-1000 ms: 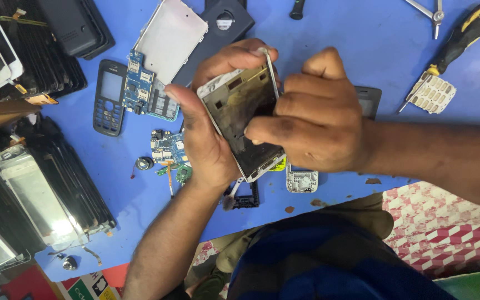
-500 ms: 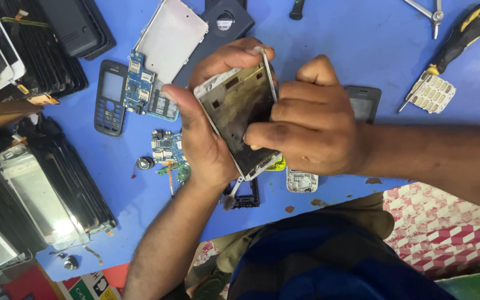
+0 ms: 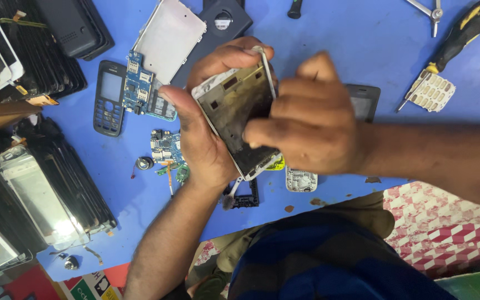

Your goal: The person holds a white mobile phone casing and repeatedly rubs its inner surface with a finger to remove residue. The person rotates the casing to access different areas and continues rubbing throughout the clip.

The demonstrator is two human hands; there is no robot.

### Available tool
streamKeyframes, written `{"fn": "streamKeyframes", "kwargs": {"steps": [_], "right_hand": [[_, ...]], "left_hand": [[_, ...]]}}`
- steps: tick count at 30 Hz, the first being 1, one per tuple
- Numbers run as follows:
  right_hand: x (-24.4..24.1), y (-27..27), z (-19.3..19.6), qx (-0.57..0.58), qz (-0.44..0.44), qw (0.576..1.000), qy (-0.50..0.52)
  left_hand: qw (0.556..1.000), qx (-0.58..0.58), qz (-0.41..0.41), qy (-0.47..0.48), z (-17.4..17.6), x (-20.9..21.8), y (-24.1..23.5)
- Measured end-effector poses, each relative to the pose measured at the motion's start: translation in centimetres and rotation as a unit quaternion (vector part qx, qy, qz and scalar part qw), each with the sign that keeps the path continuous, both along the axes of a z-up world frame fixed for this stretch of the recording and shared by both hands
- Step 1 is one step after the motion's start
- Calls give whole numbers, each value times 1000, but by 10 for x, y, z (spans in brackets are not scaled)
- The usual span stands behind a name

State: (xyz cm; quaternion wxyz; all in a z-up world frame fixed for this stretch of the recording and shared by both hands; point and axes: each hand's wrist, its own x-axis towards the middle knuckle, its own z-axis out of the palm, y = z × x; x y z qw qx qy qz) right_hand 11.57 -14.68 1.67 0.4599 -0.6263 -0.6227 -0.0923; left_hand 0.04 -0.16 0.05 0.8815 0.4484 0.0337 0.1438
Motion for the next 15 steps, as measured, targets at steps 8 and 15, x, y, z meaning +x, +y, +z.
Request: {"fn": "streamKeyframes", "kwargs": {"steps": [8,15], "right_hand": [[2,2,6,2,-4,1000,-13],[2,0,2,0,-6,1000,-1]], "left_hand": [[1000,-11,8,1,0,-3,0],[1000,-6,3,-8,-3,-2,0]]}}
